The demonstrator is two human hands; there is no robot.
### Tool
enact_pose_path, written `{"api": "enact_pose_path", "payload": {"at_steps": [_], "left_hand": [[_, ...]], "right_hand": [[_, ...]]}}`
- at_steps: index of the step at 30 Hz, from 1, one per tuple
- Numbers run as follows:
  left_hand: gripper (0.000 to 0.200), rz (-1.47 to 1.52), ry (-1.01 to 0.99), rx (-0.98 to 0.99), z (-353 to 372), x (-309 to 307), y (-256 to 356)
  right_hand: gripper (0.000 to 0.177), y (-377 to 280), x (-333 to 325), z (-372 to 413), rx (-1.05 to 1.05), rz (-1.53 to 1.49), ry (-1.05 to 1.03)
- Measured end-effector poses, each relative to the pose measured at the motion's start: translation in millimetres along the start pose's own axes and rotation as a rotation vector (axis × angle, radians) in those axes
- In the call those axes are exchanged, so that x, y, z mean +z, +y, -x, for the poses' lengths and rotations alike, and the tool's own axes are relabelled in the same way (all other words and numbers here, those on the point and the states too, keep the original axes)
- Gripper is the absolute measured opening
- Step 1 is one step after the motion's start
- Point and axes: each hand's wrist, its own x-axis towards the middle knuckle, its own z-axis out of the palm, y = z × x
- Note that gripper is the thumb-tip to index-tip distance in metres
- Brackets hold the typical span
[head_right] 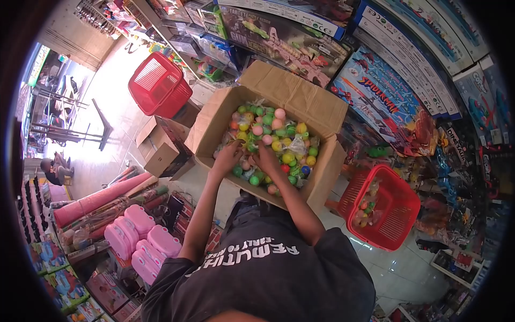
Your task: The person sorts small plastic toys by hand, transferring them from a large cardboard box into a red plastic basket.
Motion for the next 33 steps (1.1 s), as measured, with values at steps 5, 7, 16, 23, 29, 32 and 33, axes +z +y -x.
{"api": "enact_pose_path", "payload": {"at_steps": [5, 7, 16, 23, 29, 32, 33], "left_hand": [[0.042, 0.001, 0.141, 0.126, -3, 12, -14], [0.049, -0.033, 0.112, 0.123, -1, 14, -15], [0.077, -0.079, -0.049, 0.151, 0, 8, -5], [0.061, 0.108, -0.064, 0.129, 1, 3, -16], [0.038, 0.254, 0.096, 0.130, -14, -28, -35], [0.038, 0.409, 0.182, -0.025, -21, -28, -52], [0.038, 0.479, 0.291, -0.047, -21, -26, -55]], "right_hand": [[0.027, 3, 4, 0, -0.053, -0.058, 0.086], [0.026, 3, 0, 4, -0.027, -0.115, 0.055], [0.023, -3, 6, 7, -0.111, -0.189, 0.085], [0.027, -36, -4, 6, -0.041, -0.324, 0.022], [0.035, -30, 9, -13, 0.006, -0.738, 0.231], [0.040, -37, 13, -22, 0.053, -0.175, 0.083], [0.040, -37, 21, -25, 0.046, -0.178, 0.083]]}}
